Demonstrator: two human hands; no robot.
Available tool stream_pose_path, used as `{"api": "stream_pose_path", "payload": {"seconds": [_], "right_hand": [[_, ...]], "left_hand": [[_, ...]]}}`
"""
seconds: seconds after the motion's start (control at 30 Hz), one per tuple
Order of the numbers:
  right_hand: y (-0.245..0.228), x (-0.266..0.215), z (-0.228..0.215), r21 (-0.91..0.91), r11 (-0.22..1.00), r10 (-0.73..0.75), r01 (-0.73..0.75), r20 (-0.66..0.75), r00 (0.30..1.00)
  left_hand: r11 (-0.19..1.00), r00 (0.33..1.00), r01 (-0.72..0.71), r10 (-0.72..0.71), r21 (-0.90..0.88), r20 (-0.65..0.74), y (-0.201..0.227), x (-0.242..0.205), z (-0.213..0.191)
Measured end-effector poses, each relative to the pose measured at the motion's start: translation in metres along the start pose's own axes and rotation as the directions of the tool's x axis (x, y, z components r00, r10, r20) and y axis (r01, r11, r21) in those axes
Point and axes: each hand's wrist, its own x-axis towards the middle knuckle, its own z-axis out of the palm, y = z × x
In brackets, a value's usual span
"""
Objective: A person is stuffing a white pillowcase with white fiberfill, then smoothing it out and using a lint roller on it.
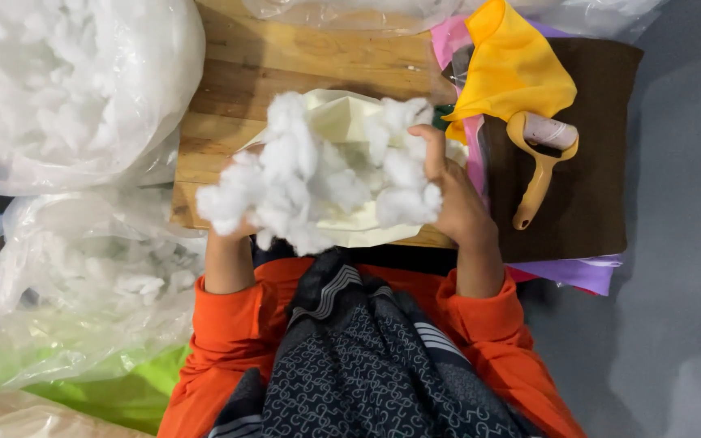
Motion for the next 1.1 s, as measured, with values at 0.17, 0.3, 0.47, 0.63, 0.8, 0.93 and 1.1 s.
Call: {"api": "stream_pose_path", "payload": {"seconds": [0.17,0.3,0.47,0.63,0.8,0.93,1.1], "right_hand": [[0.070,0.038,0.071,0.033,0.948,-0.315,0.315,-0.017,0.949],[0.059,0.072,0.092,0.414,0.908,0.069,-0.071,0.020,0.997],[0.042,0.075,0.054,-0.584,0.804,0.112,-0.115,-0.041,0.993],[0.009,0.044,0.024,-0.574,0.783,0.117,-0.240,-0.243,0.963],[-0.002,0.027,0.058,-0.644,0.723,-0.360,0.250,-0.042,0.932],[0.101,0.065,0.101,-0.719,0.695,-0.113,0.020,-0.082,0.990],[-0.017,0.044,0.010,-0.329,0.920,-0.211,0.214,0.046,0.976]], "left_hand": [[0.996,0.995,0.087,-0.087,0.004,0.043,-0.019,0.003,-0.007],[0.987,0.984,0.163,-0.163,0.010,0.068,-0.031,0.003,-0.013],[0.967,0.963,0.255,-0.256,0.023,0.087,-0.040,0.007,-0.023],[0.975,0.971,0.211,-0.218,0.070,0.102,0.028,0.032,-0.034],[0.999,0.979,-0.051,0.047,0.011,0.200,0.075,0.041,-0.032],[0.997,0.974,-0.058,0.045,0.054,0.220,0.077,0.036,-0.037],[0.983,0.966,-0.060,0.014,0.176,0.256,0.081,0.038,-0.039]]}}
